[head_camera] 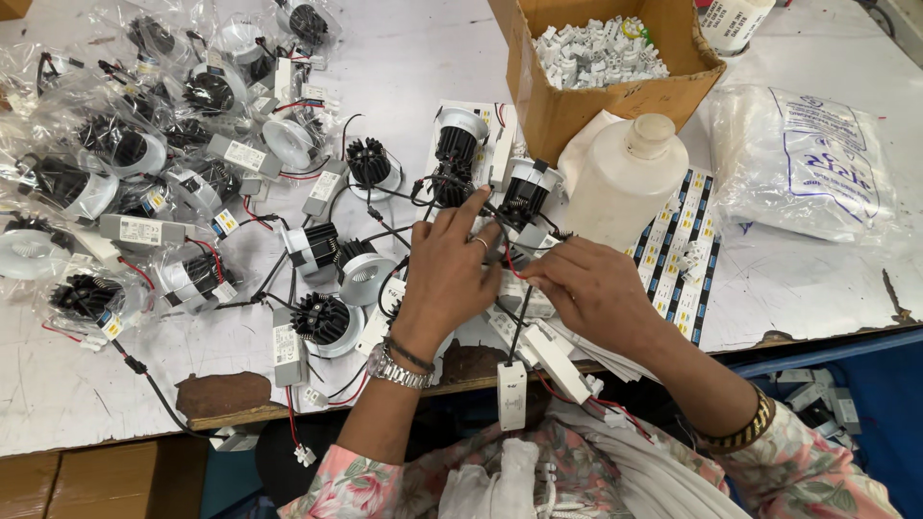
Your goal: The person picks up small adhesive labels from a sheet and applies them to various electronic components and wire connectors on a assembly table.
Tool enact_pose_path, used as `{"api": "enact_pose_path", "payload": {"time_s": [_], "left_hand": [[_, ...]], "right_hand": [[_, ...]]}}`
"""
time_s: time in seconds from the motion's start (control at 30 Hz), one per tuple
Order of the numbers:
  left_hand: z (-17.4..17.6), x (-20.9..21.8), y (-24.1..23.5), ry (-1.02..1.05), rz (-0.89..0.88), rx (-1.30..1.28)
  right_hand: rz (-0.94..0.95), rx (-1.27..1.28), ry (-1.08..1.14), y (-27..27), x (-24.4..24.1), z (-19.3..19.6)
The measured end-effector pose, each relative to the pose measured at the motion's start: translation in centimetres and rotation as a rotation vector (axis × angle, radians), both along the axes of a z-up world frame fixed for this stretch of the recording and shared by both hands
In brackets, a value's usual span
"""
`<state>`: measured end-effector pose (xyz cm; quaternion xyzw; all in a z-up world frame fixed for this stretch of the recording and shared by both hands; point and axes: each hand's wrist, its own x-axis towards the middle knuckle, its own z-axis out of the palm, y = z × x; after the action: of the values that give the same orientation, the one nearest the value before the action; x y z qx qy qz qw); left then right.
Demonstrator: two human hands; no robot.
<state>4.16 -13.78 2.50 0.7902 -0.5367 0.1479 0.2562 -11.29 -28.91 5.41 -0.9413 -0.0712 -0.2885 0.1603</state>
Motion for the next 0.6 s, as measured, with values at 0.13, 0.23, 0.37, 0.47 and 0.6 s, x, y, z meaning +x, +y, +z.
{"api": "enact_pose_path", "payload": {"time_s": [0.13, 0.23, 0.37, 0.47, 0.6], "left_hand": [[0.7, -0.6, 0.1, 0.025, -0.002, 0.007], [0.1, -0.5, 0.2, 0.003, 0.020, 0.018], [-0.6, 0.7, 0.3, -0.060, -0.064, -0.067], [-0.8, 1.1, 0.6, -0.136, -0.154, -0.177], [-0.8, 1.0, 1.0, -0.138, -0.168, -0.212]], "right_hand": [[0.037, 0.029, 0.008, 0.1, 0.3, 0.1], [0.115, 0.033, 0.022, 0.4, 0.5, 0.2], [0.157, 0.075, 0.098, 0.0, 0.6, 1.1], [0.201, 0.168, 0.108, -0.6, 1.2, 1.8], [0.214, 0.155, 0.090, -0.6, 2.7, 2.2]]}}
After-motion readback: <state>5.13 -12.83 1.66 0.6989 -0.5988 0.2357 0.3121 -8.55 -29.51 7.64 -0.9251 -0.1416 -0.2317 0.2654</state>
